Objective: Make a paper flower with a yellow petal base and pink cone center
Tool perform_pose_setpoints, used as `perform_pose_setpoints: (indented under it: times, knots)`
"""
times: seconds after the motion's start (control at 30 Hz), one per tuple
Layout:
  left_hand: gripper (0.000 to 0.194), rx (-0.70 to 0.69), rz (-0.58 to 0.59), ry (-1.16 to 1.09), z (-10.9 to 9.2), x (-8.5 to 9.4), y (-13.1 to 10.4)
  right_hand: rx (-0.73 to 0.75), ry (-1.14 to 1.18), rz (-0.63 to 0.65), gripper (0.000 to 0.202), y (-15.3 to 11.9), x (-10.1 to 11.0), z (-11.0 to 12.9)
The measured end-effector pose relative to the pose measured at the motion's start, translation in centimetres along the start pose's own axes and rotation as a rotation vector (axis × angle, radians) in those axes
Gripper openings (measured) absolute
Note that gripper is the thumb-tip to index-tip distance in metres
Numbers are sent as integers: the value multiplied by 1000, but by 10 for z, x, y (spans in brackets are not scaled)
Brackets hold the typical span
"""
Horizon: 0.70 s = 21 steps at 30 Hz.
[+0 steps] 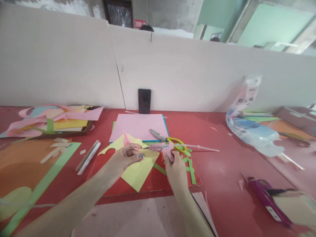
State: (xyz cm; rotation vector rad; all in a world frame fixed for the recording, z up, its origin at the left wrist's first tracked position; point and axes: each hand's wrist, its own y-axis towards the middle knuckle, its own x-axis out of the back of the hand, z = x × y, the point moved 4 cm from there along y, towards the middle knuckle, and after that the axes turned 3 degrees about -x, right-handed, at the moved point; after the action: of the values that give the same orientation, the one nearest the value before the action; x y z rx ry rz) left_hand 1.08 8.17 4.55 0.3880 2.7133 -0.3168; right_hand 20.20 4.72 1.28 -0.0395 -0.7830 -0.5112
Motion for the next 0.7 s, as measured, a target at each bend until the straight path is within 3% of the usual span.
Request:
perform_pose_setpoints:
  times: [0.23,0.47,0.7]
  knots:
    - [21,36,19,3,-3,-1,-3,-7,7,6,36,0,-1,-1]
    - [20,-49,72,62,-6,0,-3,-10,-5,6,36,0,0,-2]
    - [13,-44,37,24,-13,-3,-5,-6,8,10,35,0,-1,-2]
